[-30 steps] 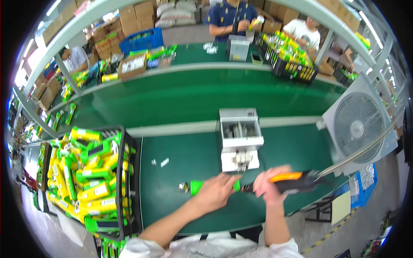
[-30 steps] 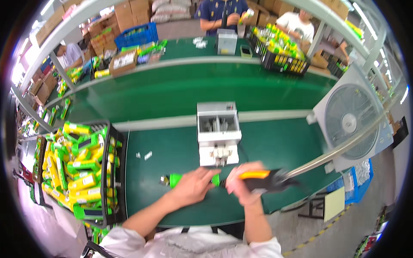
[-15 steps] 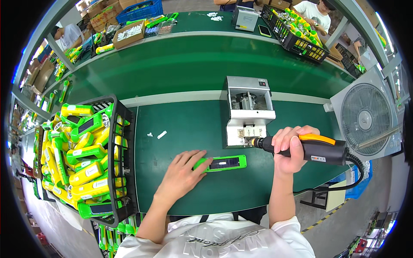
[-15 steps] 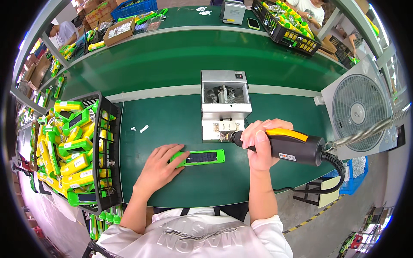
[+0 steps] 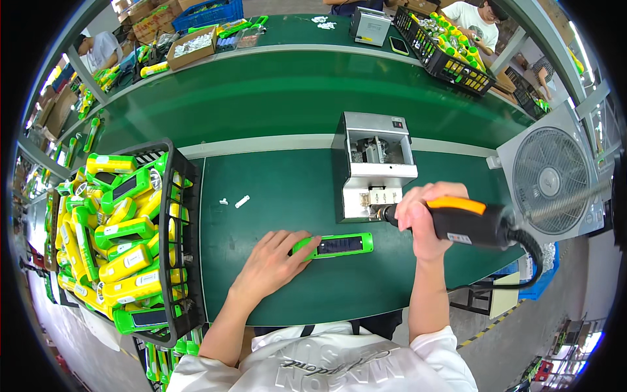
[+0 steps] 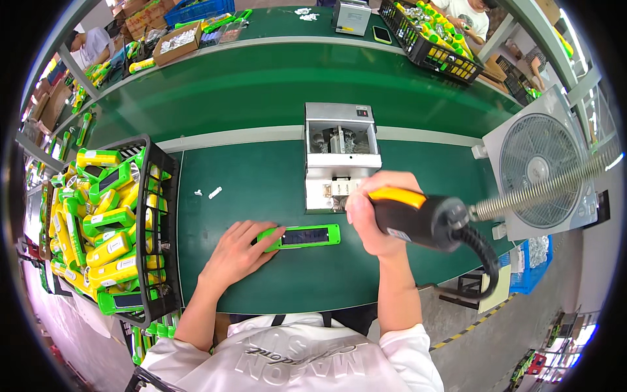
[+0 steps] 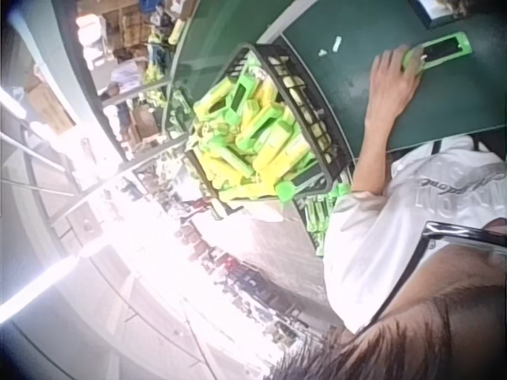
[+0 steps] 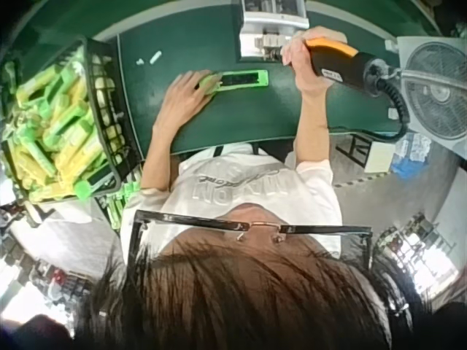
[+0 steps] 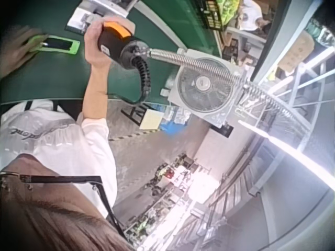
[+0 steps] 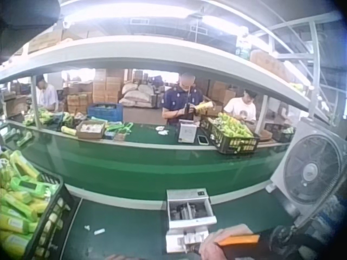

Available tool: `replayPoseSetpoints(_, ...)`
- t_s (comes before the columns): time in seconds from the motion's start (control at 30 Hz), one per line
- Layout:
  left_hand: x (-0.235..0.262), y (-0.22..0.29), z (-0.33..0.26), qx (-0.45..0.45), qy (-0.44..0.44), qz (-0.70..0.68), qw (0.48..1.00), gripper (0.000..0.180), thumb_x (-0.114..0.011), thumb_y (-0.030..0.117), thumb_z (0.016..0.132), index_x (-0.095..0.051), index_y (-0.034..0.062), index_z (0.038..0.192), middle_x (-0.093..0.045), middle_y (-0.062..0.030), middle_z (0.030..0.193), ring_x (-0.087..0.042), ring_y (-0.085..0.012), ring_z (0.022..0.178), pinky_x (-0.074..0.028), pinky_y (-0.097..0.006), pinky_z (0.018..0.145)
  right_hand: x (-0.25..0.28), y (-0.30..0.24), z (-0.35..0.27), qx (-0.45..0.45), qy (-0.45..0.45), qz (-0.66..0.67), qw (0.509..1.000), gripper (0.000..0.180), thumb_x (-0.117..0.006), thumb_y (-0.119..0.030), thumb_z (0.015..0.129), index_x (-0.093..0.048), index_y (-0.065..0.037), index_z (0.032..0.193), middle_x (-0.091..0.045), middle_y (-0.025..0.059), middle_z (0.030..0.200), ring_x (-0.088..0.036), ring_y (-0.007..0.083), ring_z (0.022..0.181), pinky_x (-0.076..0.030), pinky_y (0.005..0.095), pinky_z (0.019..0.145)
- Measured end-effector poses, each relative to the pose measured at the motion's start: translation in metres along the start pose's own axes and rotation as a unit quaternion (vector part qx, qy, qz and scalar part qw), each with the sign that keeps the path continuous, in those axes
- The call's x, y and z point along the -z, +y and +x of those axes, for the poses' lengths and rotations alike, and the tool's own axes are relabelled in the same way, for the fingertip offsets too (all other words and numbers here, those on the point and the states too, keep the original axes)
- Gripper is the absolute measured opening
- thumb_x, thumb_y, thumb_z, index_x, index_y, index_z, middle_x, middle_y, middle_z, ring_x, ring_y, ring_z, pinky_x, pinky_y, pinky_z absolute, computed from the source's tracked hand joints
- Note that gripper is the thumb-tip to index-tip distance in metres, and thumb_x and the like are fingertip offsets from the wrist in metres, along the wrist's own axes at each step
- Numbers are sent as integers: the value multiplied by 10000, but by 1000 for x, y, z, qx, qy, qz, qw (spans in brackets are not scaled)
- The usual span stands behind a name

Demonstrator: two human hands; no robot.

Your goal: The person assembles flashlights by retrieving parts from a conveyor belt, driving screws into the flashlight bodies using an electric screwdriver and a screw feeder, and placing the assembled flashlights into a tray.

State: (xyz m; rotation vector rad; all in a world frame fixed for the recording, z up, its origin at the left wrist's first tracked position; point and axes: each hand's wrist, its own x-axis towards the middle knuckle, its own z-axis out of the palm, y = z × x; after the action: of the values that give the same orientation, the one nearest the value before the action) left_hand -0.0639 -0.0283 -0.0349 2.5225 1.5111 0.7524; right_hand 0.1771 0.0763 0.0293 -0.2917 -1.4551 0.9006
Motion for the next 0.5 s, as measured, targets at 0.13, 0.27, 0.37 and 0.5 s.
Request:
replayPoseSetpoints(0.13, -2, 2, 10, -27, -3, -7, 1000, 424, -768, 166, 774, -647, 112, 1177, -633, -41, 1120, -623, -225, 945, -512, -370, 809, -8, 0, 19, -101, 19, -17, 995, 240, -621, 125, 826, -518, 8, 1009, -577, 50, 800, -580, 92, 602, -476, 243, 489)
replayPoseSetpoints(0.27, -5, 3, 21, -61, -21, 15, 998, 391, -755, 196, 791, -639, 116, 1156, -634, -31, 1103, -627, -212, 925, -514, -359, 788, -17, 3, 42, -169, 58, -9, 984, 177, -616, 110, 812, -546, 20, 947, -564, 43, 694, -542, 100, 486, -452, 256, 439)
replayPoseSetpoints(0.37, -9, 6, 25, -77, -24, 18, 997, 388, -752, 210, 794, -636, 119, 1154, -632, -23, 1097, -629, -201, 912, -514, -353, 774, -16, 4, 49, -183, 46, -20, 982, 178, -615, 109, 808, -541, 22, 945, -565, 43, 686, -542, 105, 485, -447, 260, 434)
replayPoseSetpoints(0.5, -14, 5, 27, -94, -17, 13, 995, 380, -752, 229, 797, -636, 120, 1142, -632, -12, 1103, -627, -186, 888, -508, -343, 744, -12, 4, 47, -171, 45, -10, 984, 168, -615, 98, 814, -543, 22, 945, -562, 41, 676, -541, 104, 485, -440, 261, 429)
